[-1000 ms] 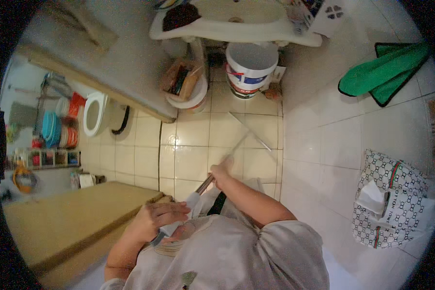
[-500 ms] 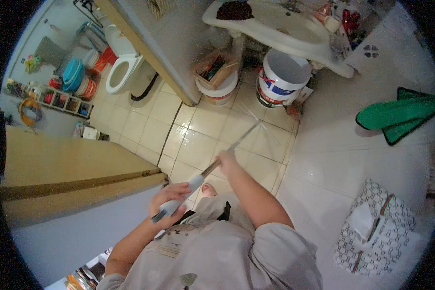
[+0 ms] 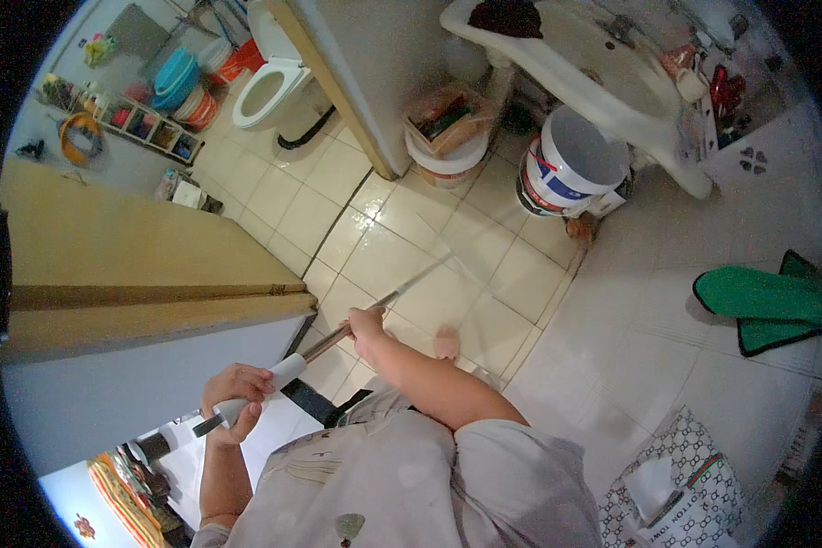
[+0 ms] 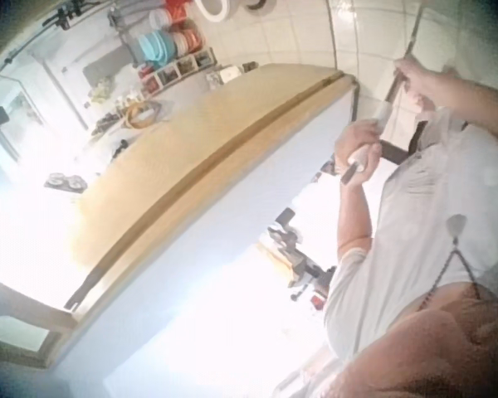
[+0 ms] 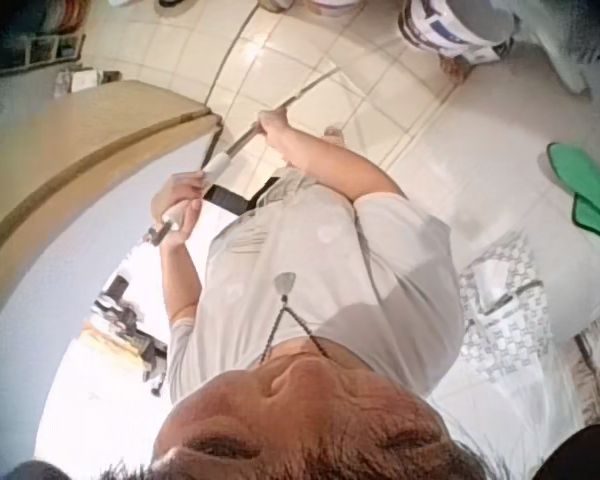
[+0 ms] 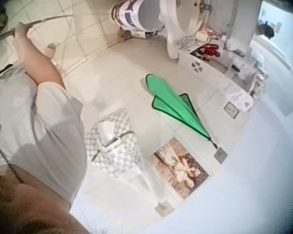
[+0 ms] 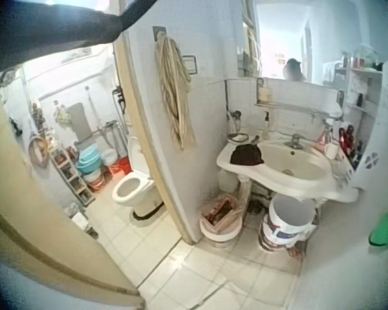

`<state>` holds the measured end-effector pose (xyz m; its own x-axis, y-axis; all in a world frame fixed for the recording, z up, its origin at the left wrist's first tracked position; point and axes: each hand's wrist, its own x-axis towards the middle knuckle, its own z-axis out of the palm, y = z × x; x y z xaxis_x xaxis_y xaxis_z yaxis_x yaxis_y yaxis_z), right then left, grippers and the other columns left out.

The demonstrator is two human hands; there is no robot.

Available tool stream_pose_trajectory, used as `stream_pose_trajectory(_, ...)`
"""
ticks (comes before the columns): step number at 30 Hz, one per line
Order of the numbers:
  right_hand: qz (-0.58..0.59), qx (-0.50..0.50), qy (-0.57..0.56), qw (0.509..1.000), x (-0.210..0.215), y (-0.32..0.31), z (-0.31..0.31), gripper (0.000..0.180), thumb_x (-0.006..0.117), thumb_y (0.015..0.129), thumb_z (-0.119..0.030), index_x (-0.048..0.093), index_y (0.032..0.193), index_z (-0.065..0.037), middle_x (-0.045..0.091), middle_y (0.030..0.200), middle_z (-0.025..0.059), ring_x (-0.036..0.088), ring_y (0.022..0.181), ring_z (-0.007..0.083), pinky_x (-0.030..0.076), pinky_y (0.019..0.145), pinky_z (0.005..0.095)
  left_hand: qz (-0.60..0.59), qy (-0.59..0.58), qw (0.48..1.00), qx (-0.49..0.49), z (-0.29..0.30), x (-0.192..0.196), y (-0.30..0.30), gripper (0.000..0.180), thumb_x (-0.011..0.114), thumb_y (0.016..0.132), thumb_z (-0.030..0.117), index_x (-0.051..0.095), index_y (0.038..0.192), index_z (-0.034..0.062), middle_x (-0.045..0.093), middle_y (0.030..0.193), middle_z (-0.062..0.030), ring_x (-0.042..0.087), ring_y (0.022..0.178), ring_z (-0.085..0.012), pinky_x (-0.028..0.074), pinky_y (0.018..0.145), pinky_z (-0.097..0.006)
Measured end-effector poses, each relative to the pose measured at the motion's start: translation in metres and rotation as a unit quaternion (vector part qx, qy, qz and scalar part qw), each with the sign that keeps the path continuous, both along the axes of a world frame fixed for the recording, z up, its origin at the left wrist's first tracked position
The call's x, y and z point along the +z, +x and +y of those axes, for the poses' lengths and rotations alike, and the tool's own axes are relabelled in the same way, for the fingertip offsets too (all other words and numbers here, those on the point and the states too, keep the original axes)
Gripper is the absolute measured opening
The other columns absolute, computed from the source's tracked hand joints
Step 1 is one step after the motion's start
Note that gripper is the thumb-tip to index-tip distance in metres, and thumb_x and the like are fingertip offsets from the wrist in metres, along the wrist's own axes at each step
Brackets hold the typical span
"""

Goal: The person assembles a mop by connecting a white handle to a metal rod and then attaching a mop head. They repeatedly adjust the connection points and test the assembly while standing in a bathroom and later moving into a living room.

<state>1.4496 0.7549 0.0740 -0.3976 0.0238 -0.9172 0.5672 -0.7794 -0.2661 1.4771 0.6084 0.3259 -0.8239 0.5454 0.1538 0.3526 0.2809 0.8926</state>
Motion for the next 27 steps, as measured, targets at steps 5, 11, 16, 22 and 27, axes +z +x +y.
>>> stream_pose_trajectory(5, 0.03, -0.024, 0.008, 0.999, -0.005, 0.007, 0.062, 0.003, 0.051, 0.071, 0.001, 0.05, 0.069, 0.0, 0.054, 0.064, 0.0112, 0.053, 0.052, 0.0216, 0.042, 0.046, 0.0335, -0.054, 0.072, 0.996, -0.028, 0.021, -0.026, 0.001, 0.005, 0.061, 0.073, 0.002, 0.058, 0.077, 0.0024, 0.063, 0.083, -0.0129, 0.062, 0.089, -0.0285, 0.047, 0.085, -0.039)
stream_pose_trajectory(11, -0.006, 0.007, 0.075, 0.997, -0.075, -0.012, 0.101, 0.006, 0.047, 0.075, 0.0, 0.044, 0.08, 0.0, 0.048, 0.064, 0.0118, 0.053, 0.052, 0.0213, 0.043, 0.042, 0.0311, -0.201, 0.181, 0.958, 0.093, 0.065, -0.086, 0.002, 0.007, 0.06, 0.078, -0.002, 0.054, 0.078, 0.0015, 0.061, 0.084, -0.0117, 0.059, 0.094, -0.0256, 0.044, 0.089, -0.041)
stream_pose_trajectory(16, 0.045, 0.053, -0.085, 0.994, -0.156, -0.005, 0.014, 0.009, 0.047, 0.075, 0.001, 0.044, 0.081, -0.005, 0.046, 0.069, 0.0073, 0.046, 0.052, 0.0179, 0.036, 0.041, 0.031, -0.12, 0.139, 0.979, 0.091, 0.003, -0.04, -0.008, 0.009, 0.061, 0.076, 0.001, 0.054, 0.071, 0.0002, 0.06, 0.076, -0.0135, 0.061, 0.084, -0.0263, 0.046, 0.085, -0.041)
stream_pose_trajectory(22, 0.099, 0.085, -0.079, 0.988, -0.021, -0.028, -0.037, 0.06, 0.049, 0.076, -0.004, 0.012, 0.123, 0.0, 0.045, 0.077, 0.0097, 0.044, 0.054, 0.0135, 0.034, 0.041, 0.026, -0.05, 0.105, 0.984, 0.134, -0.015, 0.004, -0.01, 0.018, 0.065, 0.075, 0.013, 0.052, 0.079, 0.0009, 0.06, 0.073, -0.0136, 0.061, 0.08, -0.0266, 0.046, 0.085, -0.042)
stream_pose_trajectory(27, 0.044, -0.045, -0.032, 0.997, 0.022, -0.004, -0.005, 0.013, 0.052, 0.078, -0.006, 0.044, 0.069, -0.004, 0.049, 0.064, 0.0074, 0.049, 0.052, 0.0152, 0.039, 0.045, 0.0288, -0.075, 0.236, 0.955, 0.161, -0.001, -0.008, -0.018, 0.035, 0.065, 0.078, 0.024, 0.044, 0.097, 0.0037, 0.058, 0.08, -0.0137, 0.06, 0.086, -0.0281, 0.045, 0.087, -0.044)
